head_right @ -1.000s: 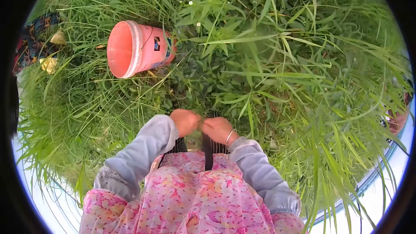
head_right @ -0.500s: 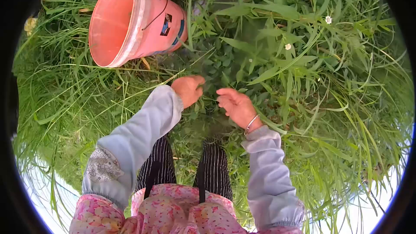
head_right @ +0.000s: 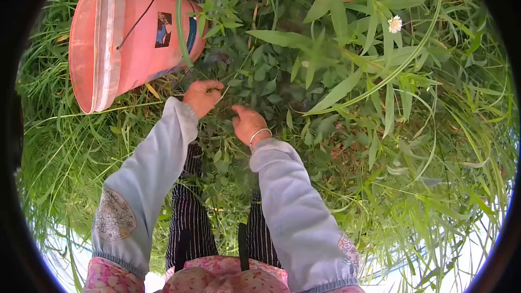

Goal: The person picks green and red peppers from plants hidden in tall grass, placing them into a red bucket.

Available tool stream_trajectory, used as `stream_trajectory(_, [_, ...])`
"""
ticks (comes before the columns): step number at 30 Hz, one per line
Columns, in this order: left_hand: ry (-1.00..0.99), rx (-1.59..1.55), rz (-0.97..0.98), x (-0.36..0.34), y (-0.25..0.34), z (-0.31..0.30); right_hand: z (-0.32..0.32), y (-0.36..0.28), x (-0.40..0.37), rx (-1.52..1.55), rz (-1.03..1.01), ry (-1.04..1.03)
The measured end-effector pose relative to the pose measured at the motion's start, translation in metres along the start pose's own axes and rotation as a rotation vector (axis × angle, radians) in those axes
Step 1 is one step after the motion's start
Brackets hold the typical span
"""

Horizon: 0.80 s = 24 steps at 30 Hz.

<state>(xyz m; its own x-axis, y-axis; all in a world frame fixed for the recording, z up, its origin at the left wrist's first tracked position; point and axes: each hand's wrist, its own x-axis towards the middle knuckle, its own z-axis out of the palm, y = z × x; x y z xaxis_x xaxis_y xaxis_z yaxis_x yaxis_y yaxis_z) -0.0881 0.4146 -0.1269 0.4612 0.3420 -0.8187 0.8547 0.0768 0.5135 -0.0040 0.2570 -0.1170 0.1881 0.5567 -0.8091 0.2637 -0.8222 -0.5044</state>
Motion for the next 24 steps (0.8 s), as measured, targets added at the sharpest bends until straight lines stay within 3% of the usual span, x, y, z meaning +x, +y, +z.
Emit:
stream_trajectory(2, [0.095,-0.515,-0.267,0.018,0.009,-0.015,0.005,0.008,-0.011,0.013,-0.04,0.033])
stream_trajectory(4, [0.308,-0.119,0.03,0.103,-0.054,-0.005,0.008,0.016,-0.014,0.061,-0.072,0.065])
stream_trajectory(6, [0.465,0.535,0.373,0.125,-0.06,-0.002,0.011,0.022,-0.011,0.151,-0.096,0.093])
stream_trajectory(7, [0.504,0.989,0.565,0.105,-0.024,-0.01,0.01,0.019,-0.011,0.179,-0.104,0.115])
stream_trajectory(9, [0.217,1.31,0.56,0.12,-0.01,-0.005,0.009,0.015,-0.01,0.203,-0.127,0.126])
stream_trajectory(11, [0.304,1.509,0.585,0.137,-0.008,0.0,0.01,0.014,-0.009,0.21,-0.14,0.136])
stream_trajectory(15, [0.169,1.772,0.611,0.201,-0.063,0.029,0.011,0.017,-0.009,0.378,-0.09,0.132])
stream_trajectory(17, [0.114,1.585,0.519,0.198,-0.065,0.032,0.002,0.022,-0.006,0.547,-0.044,0.101])
stream_trajectory(20, [0.14,0.856,0.238,0.168,-0.032,0.01,-0.028,0.018,-0.005,1.078,0.135,0.151])
stream_trajectory(23, [0.154,0.126,-0.029,0.133,0.004,-0.014,-0.057,0.02,-0.001,1.187,0.198,0.254])
stream_trajectory(24, [0.207,0.046,0.019,0.13,-0.003,-0.015,-0.065,0.02,0.002,1.205,0.213,0.276])
